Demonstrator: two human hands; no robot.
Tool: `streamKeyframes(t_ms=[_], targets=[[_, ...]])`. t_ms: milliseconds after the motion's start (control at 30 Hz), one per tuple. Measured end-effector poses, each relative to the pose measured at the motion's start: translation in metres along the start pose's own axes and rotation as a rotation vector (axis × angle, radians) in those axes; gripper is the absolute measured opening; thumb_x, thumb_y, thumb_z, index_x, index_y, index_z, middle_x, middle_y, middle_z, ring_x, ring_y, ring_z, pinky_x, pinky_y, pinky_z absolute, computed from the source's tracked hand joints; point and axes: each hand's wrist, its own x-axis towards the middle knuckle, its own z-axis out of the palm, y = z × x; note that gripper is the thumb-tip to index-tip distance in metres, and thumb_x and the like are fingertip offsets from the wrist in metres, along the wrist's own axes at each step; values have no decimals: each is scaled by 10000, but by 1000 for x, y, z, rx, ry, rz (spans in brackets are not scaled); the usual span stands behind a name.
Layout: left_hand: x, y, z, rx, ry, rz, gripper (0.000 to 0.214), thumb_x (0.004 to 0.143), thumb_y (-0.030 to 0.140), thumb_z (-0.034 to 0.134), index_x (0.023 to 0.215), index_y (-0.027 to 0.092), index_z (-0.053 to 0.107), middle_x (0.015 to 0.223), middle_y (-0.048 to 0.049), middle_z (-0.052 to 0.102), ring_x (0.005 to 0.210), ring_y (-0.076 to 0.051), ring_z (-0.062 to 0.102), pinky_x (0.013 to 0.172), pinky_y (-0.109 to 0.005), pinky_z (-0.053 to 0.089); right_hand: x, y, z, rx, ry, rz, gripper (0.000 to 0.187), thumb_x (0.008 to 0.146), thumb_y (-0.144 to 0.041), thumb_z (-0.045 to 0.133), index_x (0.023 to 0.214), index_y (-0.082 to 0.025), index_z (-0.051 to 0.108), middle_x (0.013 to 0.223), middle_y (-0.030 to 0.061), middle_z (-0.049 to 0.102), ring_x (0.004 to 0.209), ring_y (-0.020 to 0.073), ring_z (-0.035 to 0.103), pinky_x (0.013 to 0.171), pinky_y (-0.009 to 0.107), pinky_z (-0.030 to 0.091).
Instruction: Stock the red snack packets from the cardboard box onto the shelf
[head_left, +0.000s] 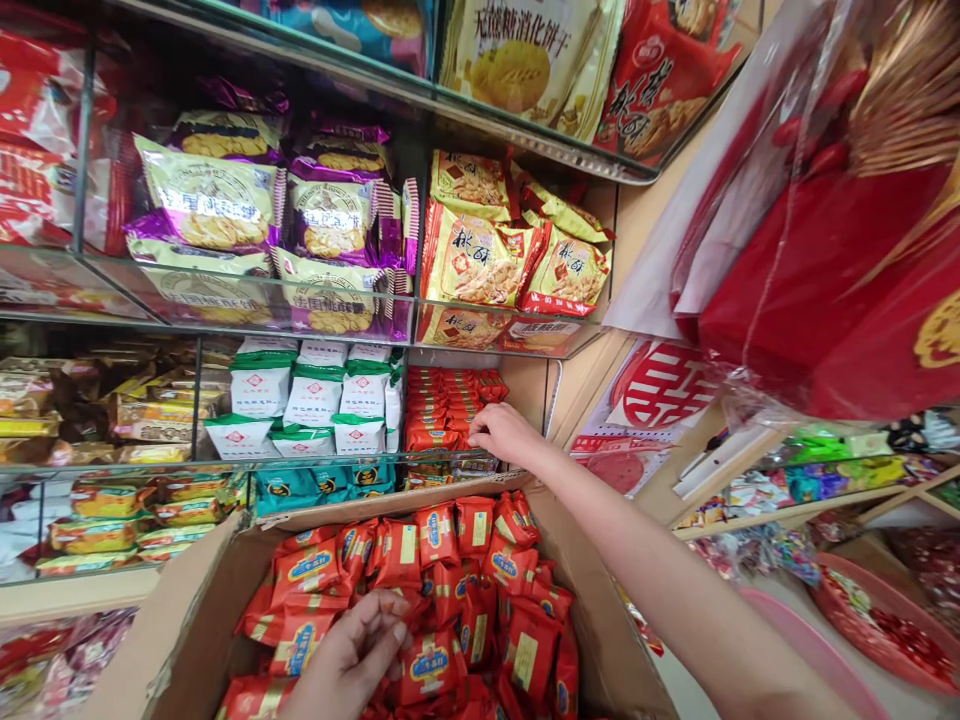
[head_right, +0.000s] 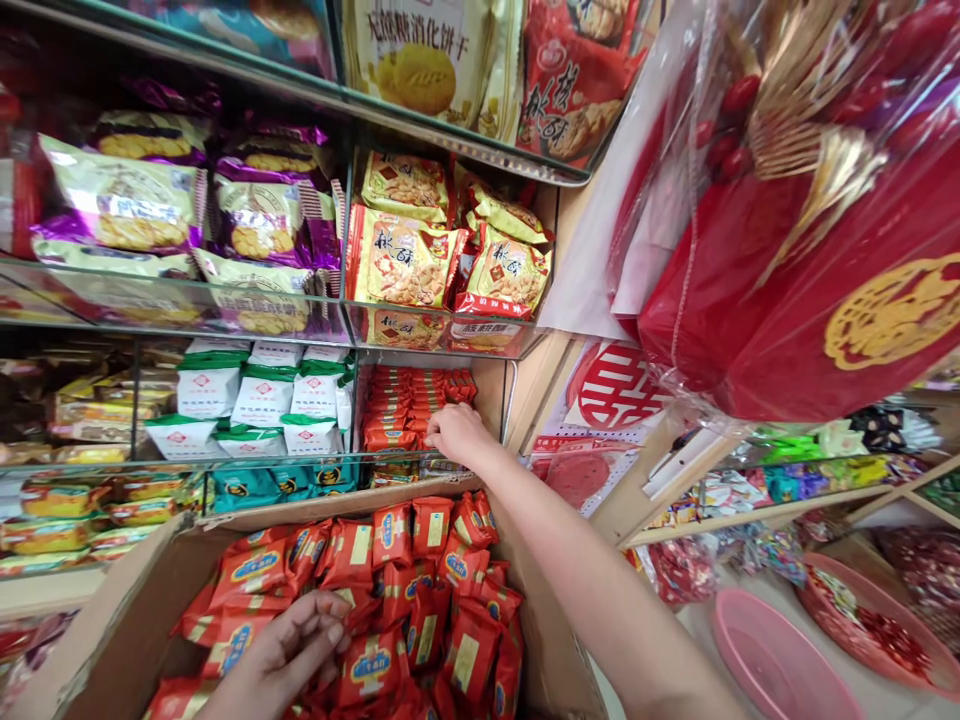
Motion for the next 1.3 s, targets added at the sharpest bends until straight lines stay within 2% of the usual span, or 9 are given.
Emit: streamKeyframes(t_ms=[167, 300, 400, 500, 633, 900, 1000, 1133, 1300], targets=[[-3, 4, 1, 10, 15, 15, 302, 666, 513, 576, 750, 223, 570, 556, 66, 514, 489, -102, 470, 498, -216, 411, -8, -2, -15, 17, 98, 52, 104, 749, -182, 547, 776, -161, 645, 815, 56, 619, 793, 160, 535, 750, 268, 380], [-3, 10, -12, 104, 146, 71, 281, 661, 482, 596, 781, 228, 598, 703, 14, 619, 673, -163, 570, 626, -236, 470, -48, -36, -23, 118, 187, -65, 173, 839, -198, 411, 861, -170, 580, 846, 28, 597, 806, 119, 520, 744, 226, 385], [0, 12, -24, 89, 258, 111, 299, 647, 465, 618, 834, 232, 599, 789, -1, 642, 767, -189, 594, 684, -239, 484, -89, -63, 0, 86, -28, -271, 158, 824, -209, 419, 810, -174, 573, 776, 24, 588, 779, 138, 517, 736, 244, 397], [3, 13, -28, 39, 286, 124, 330, 626, 492, 623, 827, 231, 592, 701, 18, 627, 638, -165, 590, 603, -229, 498, -114, -67, 39, -130, -173, -141, 225, 710, -187, 549, 921, -114, 574, 937, 113, 568, 895, 235, 493, 778, 340, 400], [1, 15, -19, 41, 252, 114, 325, 616, 503, 626, 787, 228, 613, 669, 22, 635, 602, -150, 568, 558, -211, 493, -115, -50, 70, -205, -111, 85, 494, 657, -76, 562, 1140, -113, 467, 1106, 142, 493, 996, 258, 455, 840, 366, 376], [-3, 12, -12, 88, 187, 114, 229, 658, 426, 627, 789, 237, 634, 692, 11, 658, 663, -170, 601, 599, -223, 498, -110, -32, 50, -63, -99, 154, 411, 624, -283, 652, 1005, -170, 546, 986, 92, 558, 970, 273, 451, 848, 404, 365], [-3, 18, -12, 18, 207, 103, 276, 636, 400, 659, 859, 239, 630, 838, -18, 689, 840, -207, 613, 775, -278, 486, -118, -39, 30, 203, -43, 121, 457, 624, -235, 649, 1060, -185, 521, 1039, 78, 544, 1001, 247, 442, 878, 396, 348], [-9, 32, -4, -248, 108, -12, 486, 666, 386, 646, 1118, 274, 504, 1135, -43, 597, 986, -207, 568, 848, -334, 460, -130, -61, 25, 1070, -242, 31, 546, 641, -264, 667, 1138, -240, 442, 1099, 37, 531, 990, 182, 500, 819, 325, 415], [-13, 38, 5, -389, 82, -92, 424, 644, 375, 669, 1012, 219, 527, 660, 37, 625, 545, -109, 566, 510, -228, 474, -140, -79, 42, 1634, -382, 19, 596, 606, -228, 707, 1148, -261, 460, 1134, 26, 519, 1060, 156, 471, 906, 324, 354]])
